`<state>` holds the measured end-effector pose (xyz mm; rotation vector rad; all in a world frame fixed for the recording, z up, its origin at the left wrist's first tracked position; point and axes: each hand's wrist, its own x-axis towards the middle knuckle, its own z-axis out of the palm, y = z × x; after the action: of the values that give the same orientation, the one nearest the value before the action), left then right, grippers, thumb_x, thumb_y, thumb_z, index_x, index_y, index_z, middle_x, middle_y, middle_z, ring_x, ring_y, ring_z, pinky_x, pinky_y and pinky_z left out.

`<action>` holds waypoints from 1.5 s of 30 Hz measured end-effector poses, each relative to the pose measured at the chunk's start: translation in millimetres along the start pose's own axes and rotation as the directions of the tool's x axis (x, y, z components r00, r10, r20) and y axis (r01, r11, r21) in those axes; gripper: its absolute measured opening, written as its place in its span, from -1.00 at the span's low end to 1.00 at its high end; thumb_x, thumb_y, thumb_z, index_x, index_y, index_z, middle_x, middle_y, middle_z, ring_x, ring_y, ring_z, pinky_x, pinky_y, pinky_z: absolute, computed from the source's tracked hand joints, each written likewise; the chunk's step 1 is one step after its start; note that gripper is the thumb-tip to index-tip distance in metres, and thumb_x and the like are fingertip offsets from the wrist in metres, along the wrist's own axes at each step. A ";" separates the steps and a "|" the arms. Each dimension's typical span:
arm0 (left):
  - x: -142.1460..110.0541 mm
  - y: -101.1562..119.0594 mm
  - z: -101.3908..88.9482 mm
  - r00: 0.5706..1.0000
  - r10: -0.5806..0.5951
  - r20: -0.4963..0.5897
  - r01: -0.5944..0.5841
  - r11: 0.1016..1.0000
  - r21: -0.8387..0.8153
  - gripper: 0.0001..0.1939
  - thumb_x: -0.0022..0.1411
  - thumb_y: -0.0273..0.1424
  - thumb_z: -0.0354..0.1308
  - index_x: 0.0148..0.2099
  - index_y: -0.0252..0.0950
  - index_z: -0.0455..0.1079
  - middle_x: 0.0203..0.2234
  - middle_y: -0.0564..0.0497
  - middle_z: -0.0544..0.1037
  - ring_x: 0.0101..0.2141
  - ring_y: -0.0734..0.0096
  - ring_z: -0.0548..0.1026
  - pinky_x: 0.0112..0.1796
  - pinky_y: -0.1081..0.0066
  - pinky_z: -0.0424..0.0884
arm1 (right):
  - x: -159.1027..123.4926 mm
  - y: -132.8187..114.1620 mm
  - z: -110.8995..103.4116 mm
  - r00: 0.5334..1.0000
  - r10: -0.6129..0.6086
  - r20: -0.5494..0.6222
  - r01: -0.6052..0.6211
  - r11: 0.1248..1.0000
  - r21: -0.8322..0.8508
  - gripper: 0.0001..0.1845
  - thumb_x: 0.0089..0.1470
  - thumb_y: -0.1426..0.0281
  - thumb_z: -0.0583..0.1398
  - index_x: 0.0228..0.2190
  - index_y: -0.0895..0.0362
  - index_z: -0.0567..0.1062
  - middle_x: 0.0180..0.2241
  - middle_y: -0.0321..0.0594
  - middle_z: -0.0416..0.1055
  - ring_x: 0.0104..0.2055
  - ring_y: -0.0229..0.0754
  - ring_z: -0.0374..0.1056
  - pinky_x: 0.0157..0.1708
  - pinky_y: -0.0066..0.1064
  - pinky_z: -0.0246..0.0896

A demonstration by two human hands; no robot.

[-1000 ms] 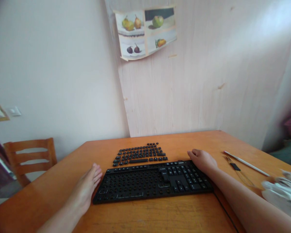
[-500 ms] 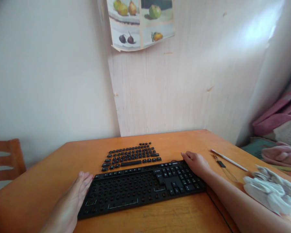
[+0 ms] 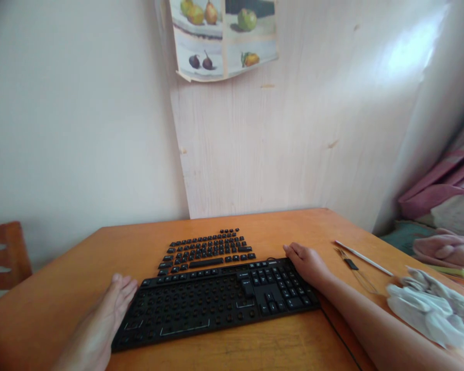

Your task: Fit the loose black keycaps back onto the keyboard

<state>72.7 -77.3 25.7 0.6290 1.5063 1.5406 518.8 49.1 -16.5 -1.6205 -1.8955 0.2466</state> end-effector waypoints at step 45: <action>35.8 -8.6 -5.0 0.976 0.218 -0.025 -0.220 0.966 -0.136 -0.34 0.31 0.05 -0.09 0.07 -0.48 0.34 0.02 -0.43 0.48 0.00 0.15 0.52 0.09 0.17 0.35 | 9.5 8.2 -2.8 0.999 0.047 -0.013 -0.045 0.988 0.147 -0.49 0.10 -0.03 -0.03 -0.48 0.10 0.44 -0.62 -0.31 0.32 -0.51 -0.16 0.28 -0.46 -0.34 0.14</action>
<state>52.7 -50.7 9.0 0.7267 1.3581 1.8012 526.7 59.2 -15.4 -1.5640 -1.7851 0.3817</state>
